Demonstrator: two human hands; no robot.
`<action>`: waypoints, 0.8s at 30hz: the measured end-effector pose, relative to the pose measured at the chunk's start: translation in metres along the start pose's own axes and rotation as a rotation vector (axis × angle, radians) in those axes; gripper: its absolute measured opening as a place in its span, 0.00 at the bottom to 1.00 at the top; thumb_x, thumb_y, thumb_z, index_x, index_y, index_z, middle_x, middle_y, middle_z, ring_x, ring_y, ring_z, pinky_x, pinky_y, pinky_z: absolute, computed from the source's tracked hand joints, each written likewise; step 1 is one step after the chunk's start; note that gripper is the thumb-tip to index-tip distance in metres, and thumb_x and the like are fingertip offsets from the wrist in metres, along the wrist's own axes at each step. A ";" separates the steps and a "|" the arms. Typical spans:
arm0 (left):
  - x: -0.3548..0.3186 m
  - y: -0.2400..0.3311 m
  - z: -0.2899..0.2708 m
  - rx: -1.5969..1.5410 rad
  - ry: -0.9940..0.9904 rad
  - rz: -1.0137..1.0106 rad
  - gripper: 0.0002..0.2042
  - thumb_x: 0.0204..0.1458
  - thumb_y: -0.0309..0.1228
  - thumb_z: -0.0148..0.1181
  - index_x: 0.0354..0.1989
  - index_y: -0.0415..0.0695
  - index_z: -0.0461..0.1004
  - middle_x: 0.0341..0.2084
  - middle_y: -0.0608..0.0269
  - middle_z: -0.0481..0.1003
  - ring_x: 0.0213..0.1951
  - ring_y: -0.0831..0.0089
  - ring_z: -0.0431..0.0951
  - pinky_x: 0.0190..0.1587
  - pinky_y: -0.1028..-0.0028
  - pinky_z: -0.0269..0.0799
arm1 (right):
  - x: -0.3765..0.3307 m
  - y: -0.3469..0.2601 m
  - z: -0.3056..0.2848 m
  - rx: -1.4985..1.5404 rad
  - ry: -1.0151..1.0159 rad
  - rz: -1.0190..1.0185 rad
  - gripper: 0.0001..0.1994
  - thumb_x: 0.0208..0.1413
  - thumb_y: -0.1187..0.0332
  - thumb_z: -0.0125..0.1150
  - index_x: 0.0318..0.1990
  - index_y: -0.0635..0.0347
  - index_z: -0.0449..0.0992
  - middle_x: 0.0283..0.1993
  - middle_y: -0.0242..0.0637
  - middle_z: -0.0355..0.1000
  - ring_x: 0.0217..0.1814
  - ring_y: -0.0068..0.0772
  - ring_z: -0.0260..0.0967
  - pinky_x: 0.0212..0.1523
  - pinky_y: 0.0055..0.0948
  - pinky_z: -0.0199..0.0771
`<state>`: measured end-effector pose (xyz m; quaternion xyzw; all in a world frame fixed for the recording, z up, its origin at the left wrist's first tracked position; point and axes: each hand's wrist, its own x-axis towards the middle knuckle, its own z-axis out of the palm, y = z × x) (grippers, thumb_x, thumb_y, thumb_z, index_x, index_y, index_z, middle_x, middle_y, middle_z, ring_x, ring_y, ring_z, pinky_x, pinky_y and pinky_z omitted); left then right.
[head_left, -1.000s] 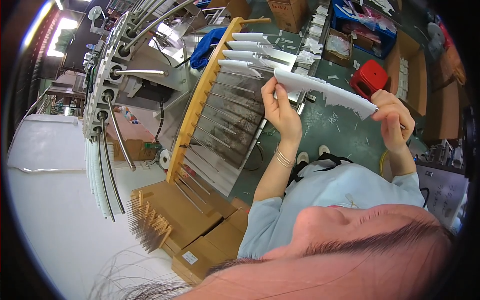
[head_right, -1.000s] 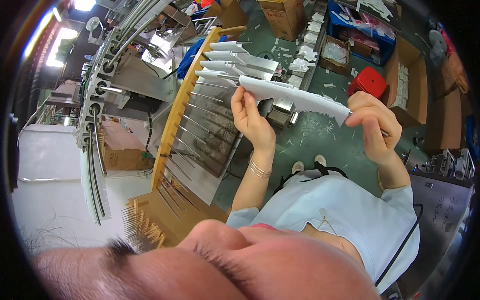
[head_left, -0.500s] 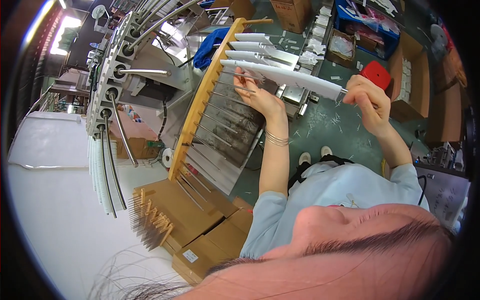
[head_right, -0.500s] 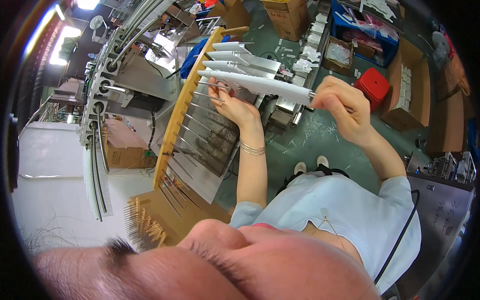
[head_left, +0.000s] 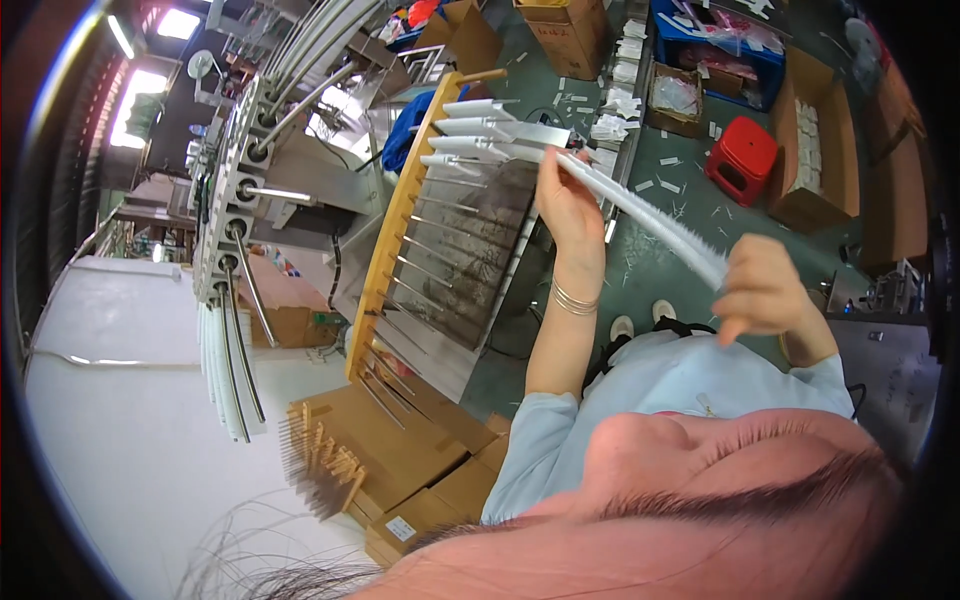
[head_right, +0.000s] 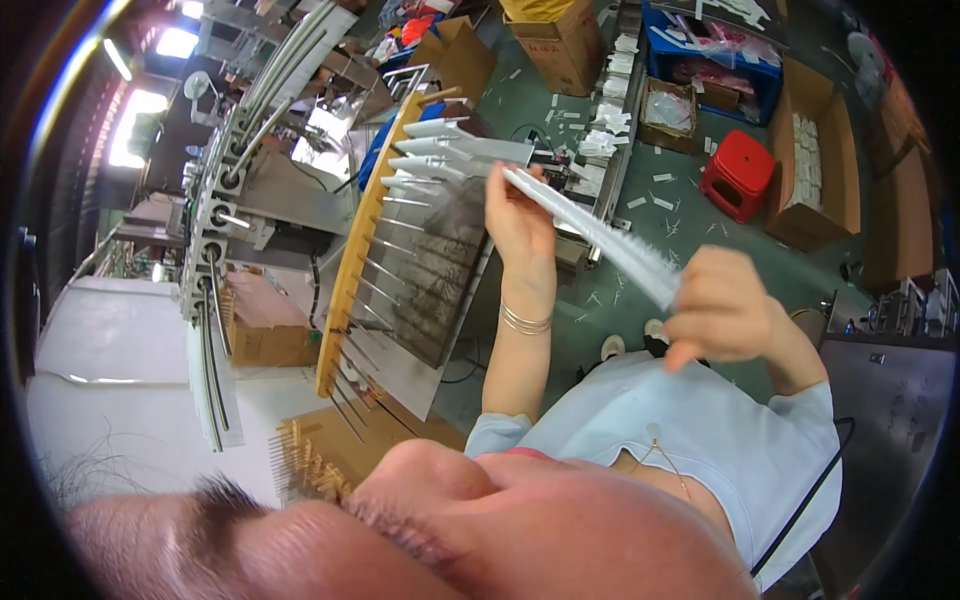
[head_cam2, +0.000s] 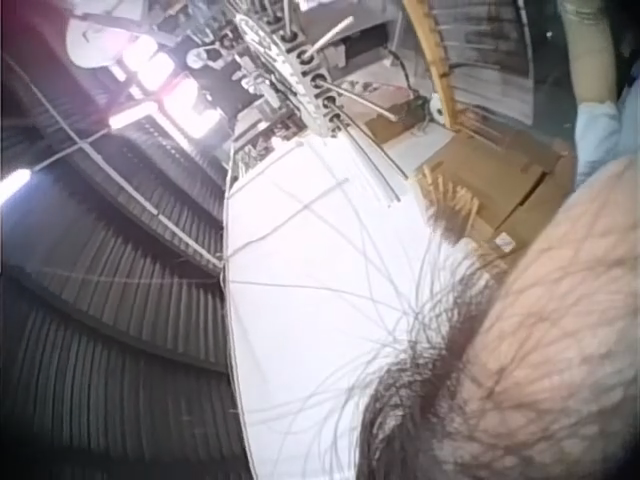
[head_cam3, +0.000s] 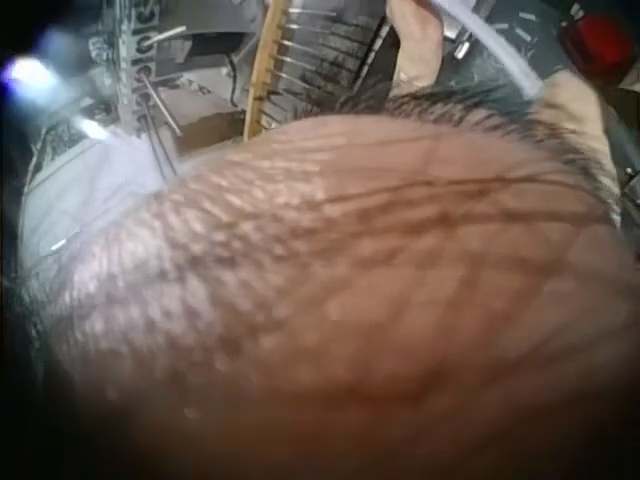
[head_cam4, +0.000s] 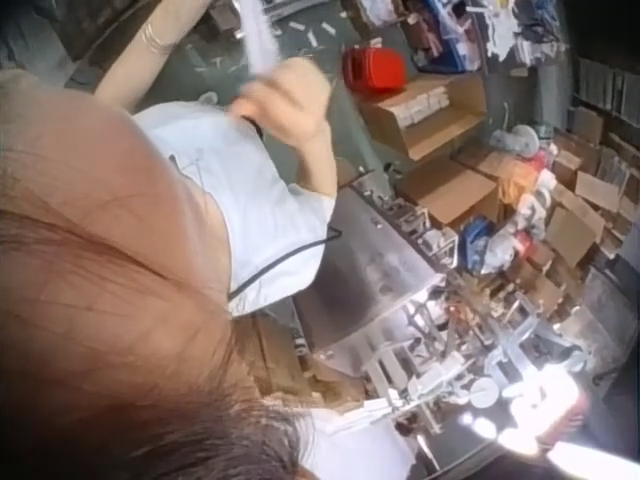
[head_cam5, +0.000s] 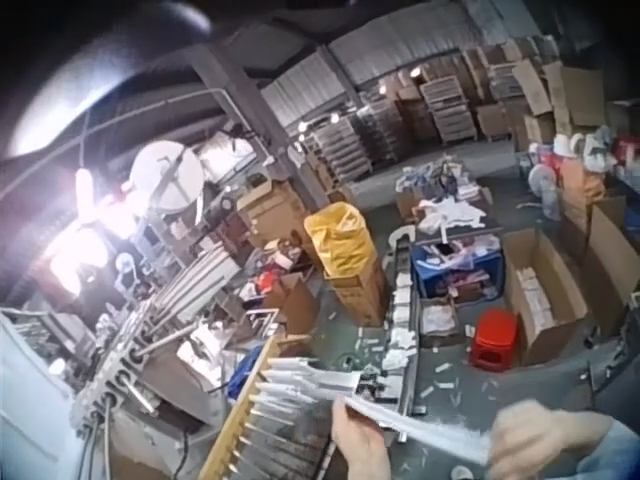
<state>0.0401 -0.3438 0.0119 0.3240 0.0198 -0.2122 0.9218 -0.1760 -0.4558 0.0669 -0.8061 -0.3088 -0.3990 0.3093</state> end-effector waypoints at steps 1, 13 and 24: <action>0.003 -0.008 -0.009 0.012 -0.006 -0.002 0.05 0.55 0.30 0.52 0.30 0.43 0.69 0.24 0.66 0.70 0.30 0.76 0.70 0.36 0.78 0.67 | 0.002 -0.006 0.002 -0.003 0.013 0.001 0.14 0.51 0.57 0.60 0.26 0.60 0.72 0.23 0.32 0.62 0.20 0.32 0.57 0.18 0.28 0.53; -0.048 -0.078 -0.011 0.099 -0.027 -0.382 0.07 0.52 0.34 0.56 0.30 0.43 0.72 0.24 0.65 0.72 0.30 0.73 0.72 0.36 0.75 0.69 | -0.039 0.104 0.061 0.613 0.275 1.203 0.09 0.56 0.65 0.54 0.33 0.62 0.75 0.27 0.29 0.71 0.30 0.23 0.68 0.31 0.22 0.68; -0.188 0.054 -0.048 1.484 -0.402 0.532 0.11 0.48 0.33 0.62 0.28 0.38 0.72 0.23 0.65 0.68 0.27 0.77 0.68 0.33 0.78 0.64 | -0.017 0.092 0.126 1.330 0.141 1.446 0.10 0.54 0.64 0.54 0.26 0.60 0.74 0.27 0.33 0.73 0.28 0.24 0.69 0.30 0.22 0.67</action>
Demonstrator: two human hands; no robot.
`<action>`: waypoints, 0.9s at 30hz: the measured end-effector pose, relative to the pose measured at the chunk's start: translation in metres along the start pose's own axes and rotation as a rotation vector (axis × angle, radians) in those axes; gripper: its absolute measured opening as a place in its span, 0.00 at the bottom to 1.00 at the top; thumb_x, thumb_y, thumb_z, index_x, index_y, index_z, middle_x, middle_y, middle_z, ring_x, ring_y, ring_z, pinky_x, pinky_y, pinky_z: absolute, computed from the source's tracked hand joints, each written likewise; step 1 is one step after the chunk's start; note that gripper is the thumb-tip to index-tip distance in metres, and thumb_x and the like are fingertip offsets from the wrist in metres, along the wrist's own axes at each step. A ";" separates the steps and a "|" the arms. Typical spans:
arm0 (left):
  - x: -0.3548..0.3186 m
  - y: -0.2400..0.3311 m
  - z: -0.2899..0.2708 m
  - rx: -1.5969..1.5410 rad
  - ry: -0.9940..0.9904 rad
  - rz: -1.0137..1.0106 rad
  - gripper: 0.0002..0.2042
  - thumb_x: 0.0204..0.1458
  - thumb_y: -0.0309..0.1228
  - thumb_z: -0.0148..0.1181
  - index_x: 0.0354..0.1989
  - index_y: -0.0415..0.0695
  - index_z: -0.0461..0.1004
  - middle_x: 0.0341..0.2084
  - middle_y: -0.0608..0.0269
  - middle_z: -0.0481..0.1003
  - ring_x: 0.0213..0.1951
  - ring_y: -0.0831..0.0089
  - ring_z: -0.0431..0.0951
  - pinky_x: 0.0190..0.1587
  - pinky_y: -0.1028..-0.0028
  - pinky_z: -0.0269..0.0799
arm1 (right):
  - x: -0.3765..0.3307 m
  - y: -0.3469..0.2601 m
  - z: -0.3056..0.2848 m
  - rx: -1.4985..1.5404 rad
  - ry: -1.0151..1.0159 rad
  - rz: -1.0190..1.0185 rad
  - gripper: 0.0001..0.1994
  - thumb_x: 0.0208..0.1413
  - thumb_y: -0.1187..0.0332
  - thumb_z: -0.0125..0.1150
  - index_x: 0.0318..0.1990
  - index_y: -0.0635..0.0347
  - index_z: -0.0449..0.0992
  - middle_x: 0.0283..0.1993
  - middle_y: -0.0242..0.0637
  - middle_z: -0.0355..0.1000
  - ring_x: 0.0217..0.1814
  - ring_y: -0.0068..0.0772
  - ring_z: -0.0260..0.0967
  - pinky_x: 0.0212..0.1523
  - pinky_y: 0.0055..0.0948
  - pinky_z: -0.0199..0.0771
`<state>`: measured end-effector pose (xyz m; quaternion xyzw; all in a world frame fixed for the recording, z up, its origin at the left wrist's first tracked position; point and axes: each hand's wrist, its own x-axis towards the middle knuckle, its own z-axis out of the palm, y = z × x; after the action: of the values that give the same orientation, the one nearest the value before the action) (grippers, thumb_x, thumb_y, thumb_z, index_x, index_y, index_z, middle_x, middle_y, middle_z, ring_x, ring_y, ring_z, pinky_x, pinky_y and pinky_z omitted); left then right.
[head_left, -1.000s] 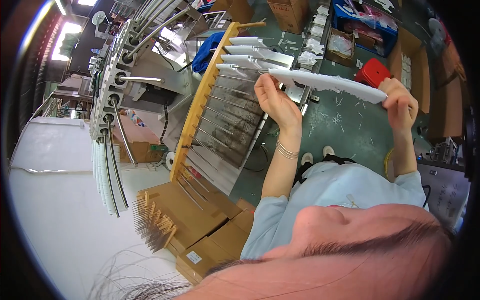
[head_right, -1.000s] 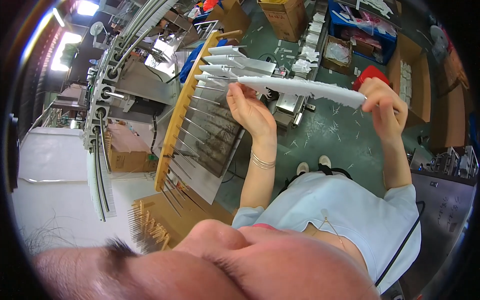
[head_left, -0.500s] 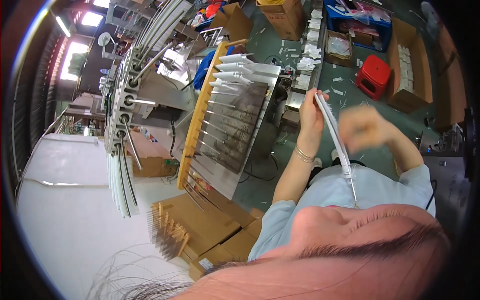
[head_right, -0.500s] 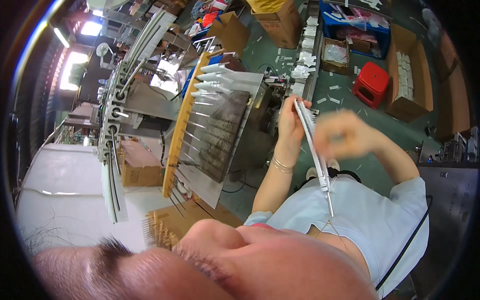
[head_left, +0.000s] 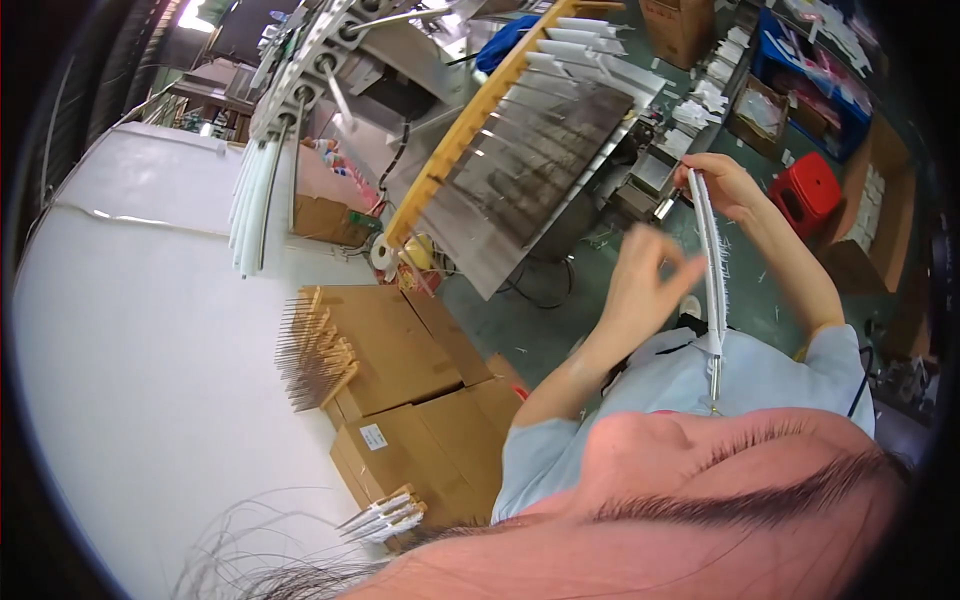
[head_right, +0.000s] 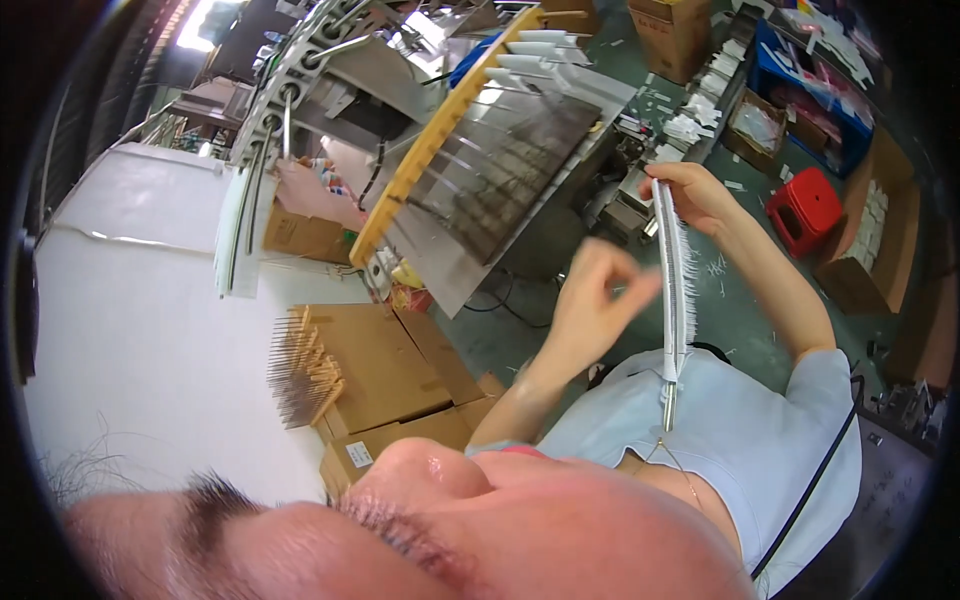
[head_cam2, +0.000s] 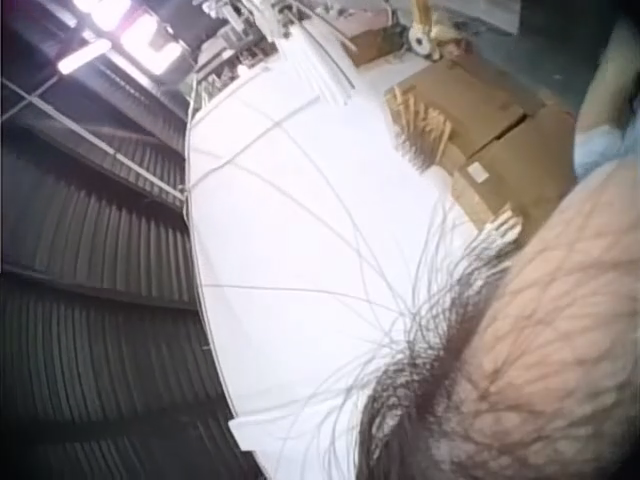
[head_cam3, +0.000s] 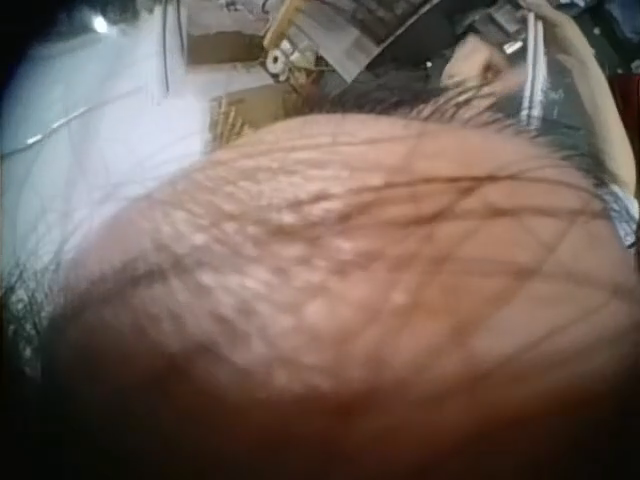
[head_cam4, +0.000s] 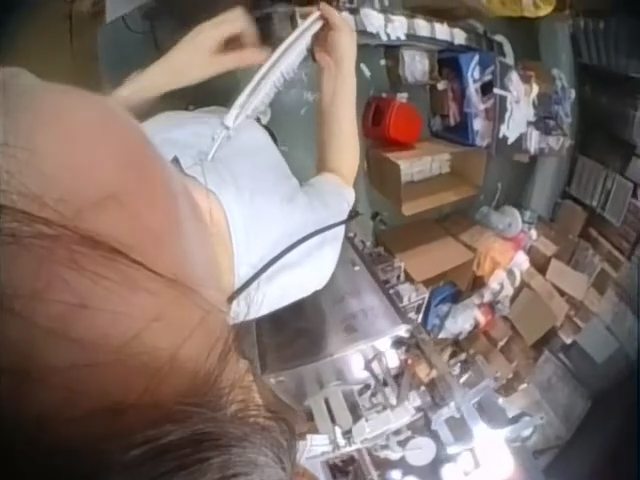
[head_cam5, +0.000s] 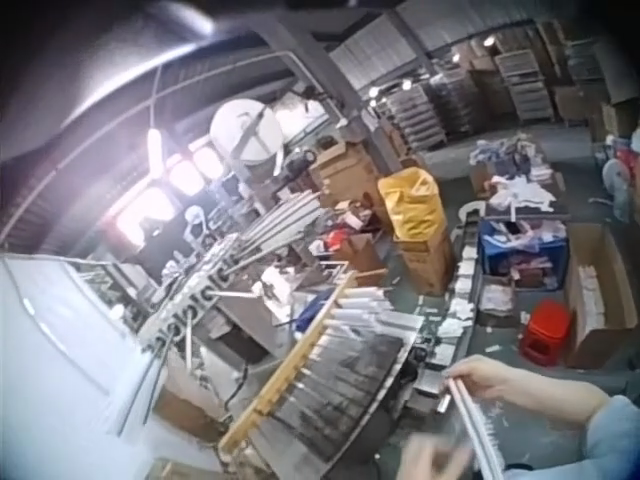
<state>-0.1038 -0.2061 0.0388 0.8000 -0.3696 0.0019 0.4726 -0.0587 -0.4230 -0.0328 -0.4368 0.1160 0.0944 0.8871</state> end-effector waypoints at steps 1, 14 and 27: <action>-0.019 0.016 -0.035 -0.150 -0.297 -0.104 0.10 0.47 0.32 0.63 0.26 0.38 0.72 0.23 0.66 0.68 0.26 0.79 0.67 0.31 0.78 0.63 | -0.003 0.002 0.003 -0.024 -0.017 0.016 0.10 0.55 0.65 0.53 0.25 0.59 0.73 0.27 0.34 0.73 0.29 0.25 0.69 0.32 0.22 0.67; -0.184 0.023 -0.193 -0.549 -0.669 -0.474 0.04 0.50 0.24 0.58 0.31 0.37 0.74 0.24 0.68 0.69 0.24 0.84 0.67 0.26 0.83 0.61 | -0.056 0.074 0.154 -0.120 0.160 -0.245 0.11 0.54 0.61 0.54 0.26 0.58 0.74 0.25 0.31 0.72 0.26 0.23 0.68 0.30 0.23 0.68; -0.150 -0.051 -0.343 -0.409 0.303 -0.139 0.07 0.53 0.22 0.55 0.40 0.35 0.71 0.27 0.64 0.73 0.27 0.80 0.72 0.32 0.83 0.68 | -0.122 0.022 0.286 -0.496 0.088 -1.283 0.09 0.58 0.66 0.47 0.31 0.62 0.67 0.36 0.36 0.61 0.40 0.29 0.56 0.43 0.27 0.54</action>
<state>-0.0634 0.1563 0.1369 0.7019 -0.2318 0.0144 0.6734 -0.1461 -0.1901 0.1552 -0.6127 -0.1546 -0.4432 0.6358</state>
